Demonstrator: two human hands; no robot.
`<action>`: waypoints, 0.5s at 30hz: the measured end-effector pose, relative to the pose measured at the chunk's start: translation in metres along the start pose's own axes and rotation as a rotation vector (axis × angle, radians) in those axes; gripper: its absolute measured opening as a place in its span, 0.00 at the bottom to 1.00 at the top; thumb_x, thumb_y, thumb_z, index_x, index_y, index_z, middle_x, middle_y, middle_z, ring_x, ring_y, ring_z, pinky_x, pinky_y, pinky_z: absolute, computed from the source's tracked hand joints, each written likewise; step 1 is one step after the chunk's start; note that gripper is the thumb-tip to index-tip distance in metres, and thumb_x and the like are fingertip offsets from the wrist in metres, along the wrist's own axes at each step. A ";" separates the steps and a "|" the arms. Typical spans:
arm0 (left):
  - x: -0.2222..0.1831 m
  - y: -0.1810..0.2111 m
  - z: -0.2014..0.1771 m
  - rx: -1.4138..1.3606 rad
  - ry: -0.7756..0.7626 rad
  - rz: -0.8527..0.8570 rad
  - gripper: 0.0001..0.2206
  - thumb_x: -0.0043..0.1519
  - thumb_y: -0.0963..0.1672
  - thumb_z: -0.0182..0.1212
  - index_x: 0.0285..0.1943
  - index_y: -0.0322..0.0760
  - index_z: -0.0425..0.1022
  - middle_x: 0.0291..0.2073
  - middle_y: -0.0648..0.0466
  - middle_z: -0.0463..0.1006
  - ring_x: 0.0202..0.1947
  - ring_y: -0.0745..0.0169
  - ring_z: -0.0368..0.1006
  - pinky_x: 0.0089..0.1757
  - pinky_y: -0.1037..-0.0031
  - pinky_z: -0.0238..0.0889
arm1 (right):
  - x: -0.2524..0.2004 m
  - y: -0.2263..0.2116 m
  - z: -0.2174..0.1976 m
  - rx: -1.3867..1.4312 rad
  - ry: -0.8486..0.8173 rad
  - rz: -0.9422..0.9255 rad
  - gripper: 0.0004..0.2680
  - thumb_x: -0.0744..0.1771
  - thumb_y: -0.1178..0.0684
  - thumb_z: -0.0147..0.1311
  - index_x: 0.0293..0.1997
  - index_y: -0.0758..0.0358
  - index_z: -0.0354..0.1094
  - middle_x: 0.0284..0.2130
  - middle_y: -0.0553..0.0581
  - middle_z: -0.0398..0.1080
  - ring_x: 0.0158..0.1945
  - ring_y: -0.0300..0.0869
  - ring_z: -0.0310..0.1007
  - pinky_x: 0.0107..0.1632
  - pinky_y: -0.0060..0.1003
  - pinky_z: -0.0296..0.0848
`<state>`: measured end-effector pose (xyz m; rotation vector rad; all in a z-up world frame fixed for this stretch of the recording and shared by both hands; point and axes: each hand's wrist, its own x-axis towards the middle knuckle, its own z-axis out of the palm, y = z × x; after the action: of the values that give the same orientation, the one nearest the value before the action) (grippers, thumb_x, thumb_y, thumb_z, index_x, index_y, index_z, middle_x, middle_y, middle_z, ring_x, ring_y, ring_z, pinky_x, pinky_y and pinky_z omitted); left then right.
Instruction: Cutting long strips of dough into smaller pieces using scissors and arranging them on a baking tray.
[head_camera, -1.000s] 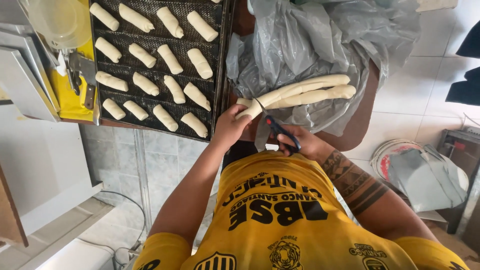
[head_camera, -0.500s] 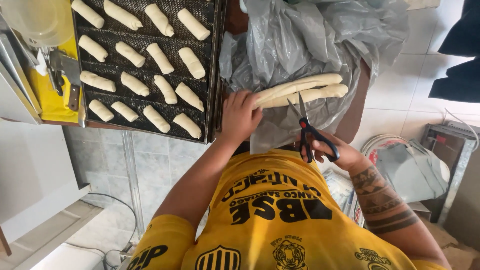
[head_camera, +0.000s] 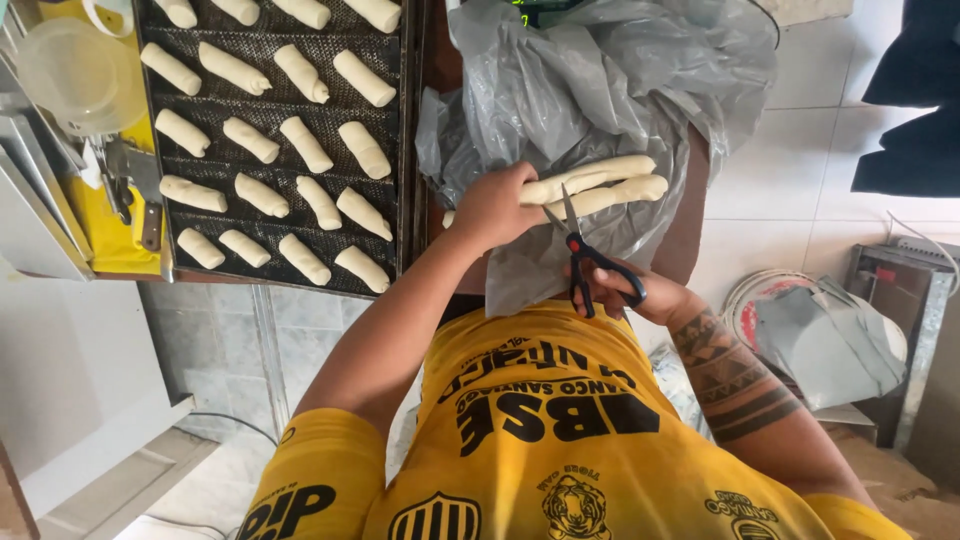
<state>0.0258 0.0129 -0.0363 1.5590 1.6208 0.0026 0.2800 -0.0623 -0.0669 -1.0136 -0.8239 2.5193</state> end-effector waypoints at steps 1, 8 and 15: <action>-0.004 0.005 -0.003 0.006 -0.001 0.003 0.23 0.53 0.51 0.65 0.57 0.46 0.73 0.48 0.45 0.82 0.51 0.40 0.79 0.49 0.52 0.73 | 0.004 0.001 -0.002 0.003 0.001 -0.006 0.19 0.67 0.40 0.54 0.48 0.71 0.65 0.34 0.74 0.76 0.37 0.59 0.82 0.20 0.31 0.67; -0.011 -0.008 0.004 0.105 -0.035 0.052 0.21 0.56 0.50 0.62 0.58 0.46 0.73 0.48 0.47 0.81 0.50 0.43 0.80 0.49 0.54 0.74 | 0.027 0.015 -0.012 -0.014 0.111 -0.010 0.14 0.68 0.44 0.55 0.44 0.69 0.67 0.25 0.69 0.74 0.22 0.50 0.77 0.17 0.30 0.63; -0.007 -0.052 0.022 0.551 0.375 0.248 0.23 0.49 0.52 0.71 0.53 0.46 0.77 0.47 0.53 0.72 0.51 0.47 0.69 0.46 0.54 0.64 | 0.000 0.043 -0.034 0.025 0.222 -0.350 0.10 0.66 0.51 0.59 0.42 0.69 0.66 0.21 0.69 0.72 0.20 0.50 0.78 0.18 0.34 0.70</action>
<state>-0.0053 -0.0162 -0.0739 2.2880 1.7951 -0.0209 0.3013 -0.0826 -0.1128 -1.0183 -0.8208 2.0780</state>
